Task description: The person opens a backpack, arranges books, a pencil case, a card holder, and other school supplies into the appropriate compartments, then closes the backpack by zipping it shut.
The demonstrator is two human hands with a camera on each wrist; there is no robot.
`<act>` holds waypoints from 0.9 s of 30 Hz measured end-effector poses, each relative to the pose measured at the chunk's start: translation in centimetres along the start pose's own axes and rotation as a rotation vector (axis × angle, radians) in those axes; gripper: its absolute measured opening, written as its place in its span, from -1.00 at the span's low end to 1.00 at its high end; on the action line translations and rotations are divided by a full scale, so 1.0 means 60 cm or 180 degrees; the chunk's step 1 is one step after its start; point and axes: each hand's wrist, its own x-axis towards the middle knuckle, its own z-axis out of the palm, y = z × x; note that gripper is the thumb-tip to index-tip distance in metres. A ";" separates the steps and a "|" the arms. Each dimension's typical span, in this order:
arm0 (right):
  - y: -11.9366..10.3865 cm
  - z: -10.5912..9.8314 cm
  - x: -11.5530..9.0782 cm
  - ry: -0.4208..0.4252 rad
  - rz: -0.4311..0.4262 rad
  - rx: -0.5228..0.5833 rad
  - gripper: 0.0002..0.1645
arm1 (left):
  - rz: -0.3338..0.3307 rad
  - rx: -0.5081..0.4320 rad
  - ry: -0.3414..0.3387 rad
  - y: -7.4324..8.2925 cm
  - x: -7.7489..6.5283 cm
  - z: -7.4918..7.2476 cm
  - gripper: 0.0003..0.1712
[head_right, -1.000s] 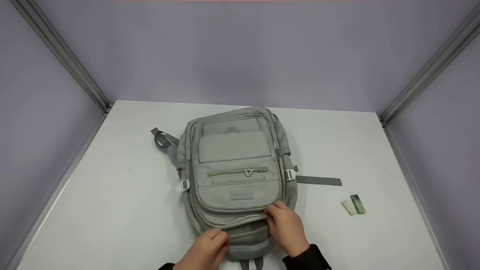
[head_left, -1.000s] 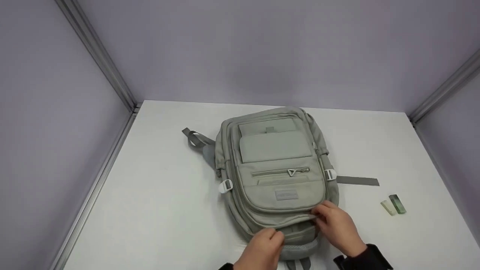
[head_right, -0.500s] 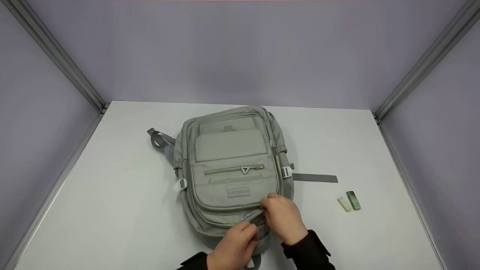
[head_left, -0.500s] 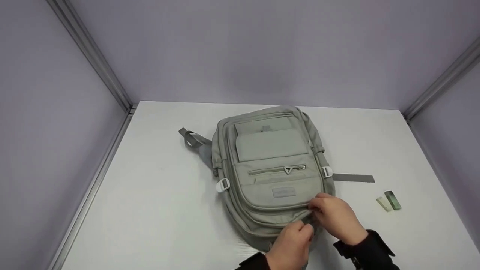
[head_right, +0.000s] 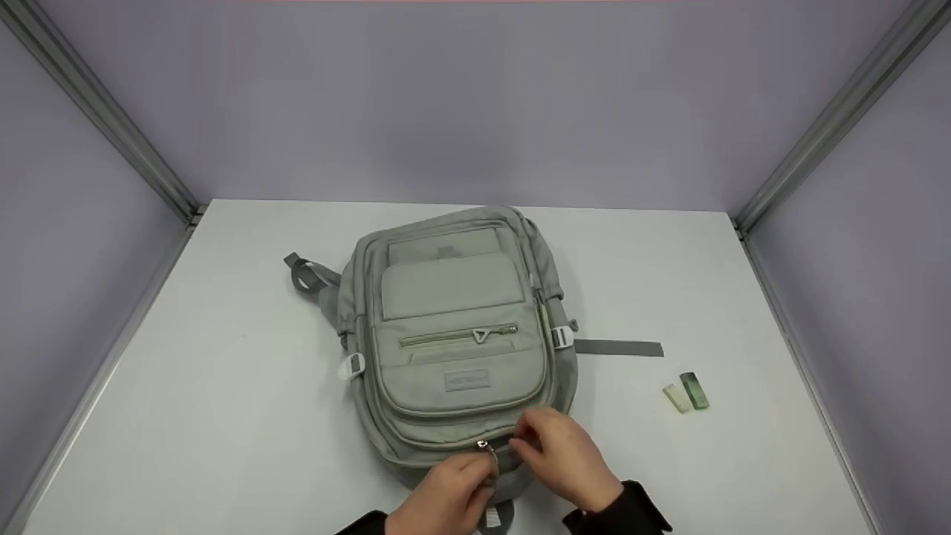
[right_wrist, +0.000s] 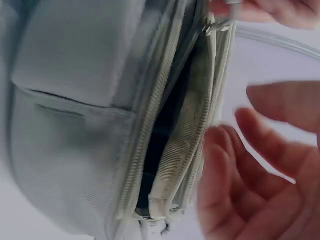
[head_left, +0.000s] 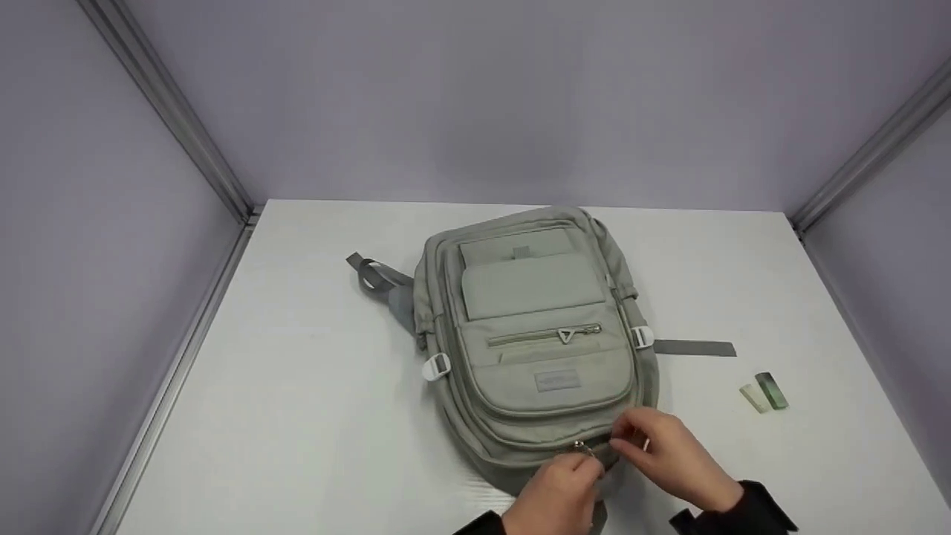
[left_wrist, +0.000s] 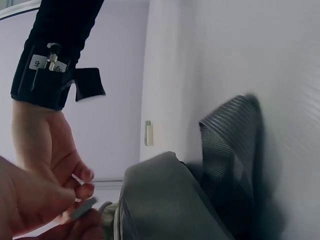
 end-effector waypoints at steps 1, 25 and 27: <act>0.000 0.001 -0.001 -0.0134 -0.0011 0.0002 -0.95 | -0.0011 -0.0038 -0.0077 -0.003 -0.004 -0.004 -0.95; -0.049 0.059 0.010 -0.0336 0.0284 -0.0653 -0.85 | 0.0236 0.2367 -0.0286 -0.065 0.001 -0.067 -0.84; -0.049 0.049 0.011 -0.0355 0.0291 -0.0589 -0.84 | 0.0123 0.2444 -0.0385 -0.062 0.011 -0.071 -0.77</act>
